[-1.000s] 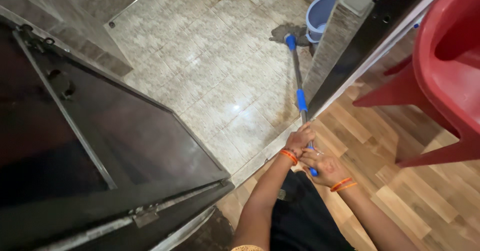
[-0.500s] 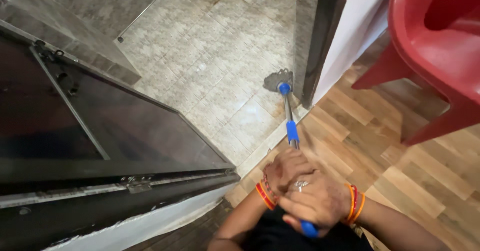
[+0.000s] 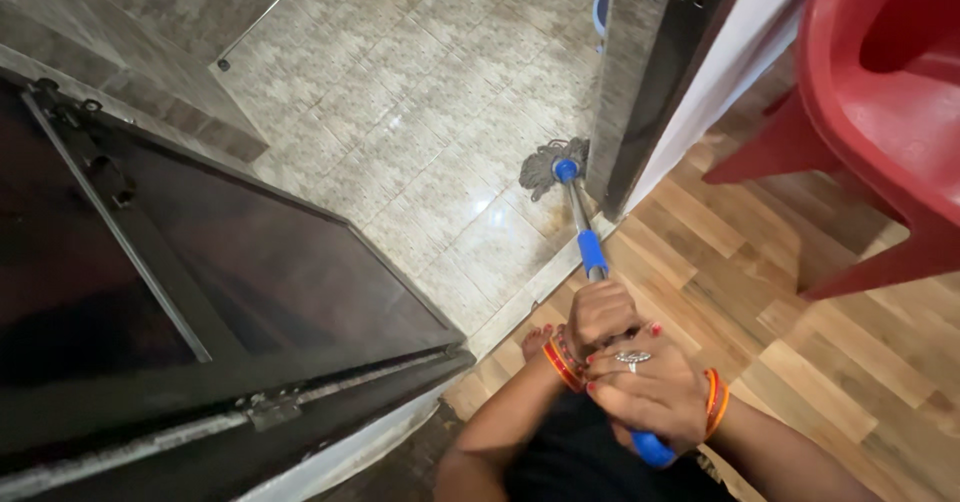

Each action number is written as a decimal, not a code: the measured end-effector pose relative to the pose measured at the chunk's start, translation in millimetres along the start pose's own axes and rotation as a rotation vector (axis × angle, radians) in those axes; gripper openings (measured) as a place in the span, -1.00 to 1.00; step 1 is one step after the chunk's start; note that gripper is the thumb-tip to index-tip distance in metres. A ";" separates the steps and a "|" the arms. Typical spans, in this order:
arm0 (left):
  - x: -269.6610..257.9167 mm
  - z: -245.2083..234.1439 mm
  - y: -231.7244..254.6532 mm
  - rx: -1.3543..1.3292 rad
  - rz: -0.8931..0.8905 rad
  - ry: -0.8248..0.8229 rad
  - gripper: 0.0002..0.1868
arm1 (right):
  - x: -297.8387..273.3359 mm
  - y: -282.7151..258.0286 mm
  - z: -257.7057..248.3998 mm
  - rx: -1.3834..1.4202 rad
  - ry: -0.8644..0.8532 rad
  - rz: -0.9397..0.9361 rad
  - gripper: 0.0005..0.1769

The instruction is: The person mops the tiled floor of a bathroom with a blue-handled mop.

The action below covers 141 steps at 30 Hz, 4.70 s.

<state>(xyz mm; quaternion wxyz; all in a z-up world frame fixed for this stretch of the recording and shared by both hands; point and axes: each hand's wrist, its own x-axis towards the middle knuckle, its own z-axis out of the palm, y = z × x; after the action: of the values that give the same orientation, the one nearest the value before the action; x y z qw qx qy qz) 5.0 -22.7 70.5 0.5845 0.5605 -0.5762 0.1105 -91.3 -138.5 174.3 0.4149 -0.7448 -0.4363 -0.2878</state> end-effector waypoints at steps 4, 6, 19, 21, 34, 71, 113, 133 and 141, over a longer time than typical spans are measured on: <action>-11.8 -9.5 -47.9 0.010 -0.023 0.005 -0.79 | -21.5 40.8 27.4 -0.106 0.051 0.069 -0.71; -23.8 -13.0 -78.4 0.089 -0.069 -0.019 -0.79 | -39.6 66.6 50.1 -0.220 0.084 0.144 -0.68; -154.3 -12.8 -267.0 0.490 -0.418 -0.506 -0.70 | -163.8 192.9 157.3 -0.411 -0.431 0.635 -0.67; -163.9 -0.3 -260.1 0.480 -0.357 -0.431 -0.66 | -173.2 185.8 158.6 -0.401 -0.499 0.625 -0.75; -88.9 6.6 -50.9 0.315 -0.384 -0.297 -0.76 | -61.7 11.0 46.8 -0.205 -0.317 0.396 -0.80; -140.7 -18.1 -263.5 0.358 -0.415 -0.454 -0.54 | -199.6 229.2 146.1 -0.432 -0.631 0.625 -0.49; -37.5 -27.0 -201.4 0.170 -0.127 -0.177 -0.79 | -46.9 127.3 71.6 -0.271 0.073 0.614 -0.82; -164.6 -18.6 -169.2 0.477 -0.311 -0.329 -0.82 | -120.5 109.4 123.3 -0.239 -0.511 0.575 -0.67; -84.4 18.4 31.6 0.597 -0.284 -0.370 -0.93 | -88.7 -44.2 25.4 -0.215 -0.384 0.150 -0.65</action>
<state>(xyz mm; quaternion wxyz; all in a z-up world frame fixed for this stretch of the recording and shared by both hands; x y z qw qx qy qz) -55.9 17.5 14.5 0.2909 0.7909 -0.5311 0.0885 -169.2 -140.7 108.0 0.2626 -0.8562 -0.4175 -0.1539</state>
